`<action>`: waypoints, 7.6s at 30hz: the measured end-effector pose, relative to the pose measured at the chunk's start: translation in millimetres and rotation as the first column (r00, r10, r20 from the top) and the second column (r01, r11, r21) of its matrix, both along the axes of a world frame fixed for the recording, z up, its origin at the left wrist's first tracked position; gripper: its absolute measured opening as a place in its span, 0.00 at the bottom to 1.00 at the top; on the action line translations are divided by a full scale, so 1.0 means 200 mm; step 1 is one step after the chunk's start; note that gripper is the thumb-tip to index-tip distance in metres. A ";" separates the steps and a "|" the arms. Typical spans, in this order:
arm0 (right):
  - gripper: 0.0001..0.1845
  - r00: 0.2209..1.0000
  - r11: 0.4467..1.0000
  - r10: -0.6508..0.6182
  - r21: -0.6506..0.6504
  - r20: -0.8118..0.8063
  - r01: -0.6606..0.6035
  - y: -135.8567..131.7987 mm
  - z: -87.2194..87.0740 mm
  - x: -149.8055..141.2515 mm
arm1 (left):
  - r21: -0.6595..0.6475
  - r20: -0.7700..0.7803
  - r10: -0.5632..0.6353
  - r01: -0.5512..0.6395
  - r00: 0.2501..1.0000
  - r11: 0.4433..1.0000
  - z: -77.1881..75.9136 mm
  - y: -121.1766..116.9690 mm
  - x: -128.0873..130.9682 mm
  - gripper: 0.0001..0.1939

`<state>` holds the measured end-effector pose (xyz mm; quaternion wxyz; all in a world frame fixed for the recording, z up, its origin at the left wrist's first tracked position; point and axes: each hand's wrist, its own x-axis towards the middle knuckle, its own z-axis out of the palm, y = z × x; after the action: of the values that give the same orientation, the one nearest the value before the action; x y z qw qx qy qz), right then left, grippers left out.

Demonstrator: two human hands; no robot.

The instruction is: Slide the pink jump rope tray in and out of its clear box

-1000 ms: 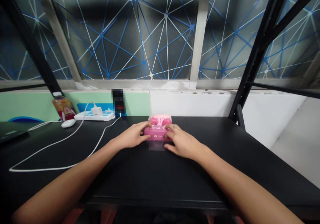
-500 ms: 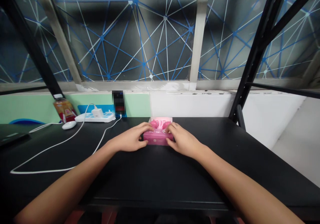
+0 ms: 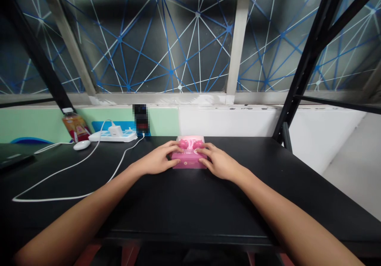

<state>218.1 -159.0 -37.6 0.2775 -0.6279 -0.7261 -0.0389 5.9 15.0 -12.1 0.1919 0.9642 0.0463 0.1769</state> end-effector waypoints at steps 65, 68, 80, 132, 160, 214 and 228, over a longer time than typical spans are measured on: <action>0.18 0.938 0.932 0.296 -0.268 0.180 -0.242 -0.15 0.17 -0.29 | 0.104 -0.073 0.174 -0.166 0.982 0.981 0.04 -0.02 0.02 0.18; 0.20 0.939 0.919 0.311 -0.297 0.146 -0.258 -0.16 0.17 -0.29 | 0.129 -0.069 0.281 -0.270 0.957 0.954 0.04 -0.02 0.03 0.19; 0.23 0.789 0.666 0.524 -0.423 -0.320 -0.614 -0.25 0.24 -0.35 | 0.036 0.004 0.466 -0.465 0.885 0.884 0.00 0.12 0.15 0.23; 0.15 0.981 0.987 -0.139 -0.100 -0.136 0.126 -0.03 0.03 -0.17 | -0.006 -0.265 0.139 -0.145 0.954 0.989 0.12 -0.05 -0.05 0.18; 0.21 0.883 0.973 0.208 -0.183 0.420 -0.143 -0.10 0.11 -0.34 | 0.096 0.006 0.240 -0.239 0.971 0.966 -0.01 0.20 0.03 0.23; 0.21 0.918 0.878 0.394 -0.312 0.042 -0.363 -0.17 0.13 -0.41 | 0.111 0.066 0.082 -0.089 0.994 0.990 -0.01 -0.04 0.02 0.19; 0.18 0.985 0.986 0.142 -0.102 0.098 -0.132 -0.14 0.17 -0.24 | 0.050 0.018 0.035 -0.036 0.999 0.998 0.04 -0.01 -0.01 0.15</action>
<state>169.4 -186.8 -3.2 0.2107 -0.5862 -0.7821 -0.0179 4.8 12.6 -3.9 0.1647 0.9662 0.0574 0.1899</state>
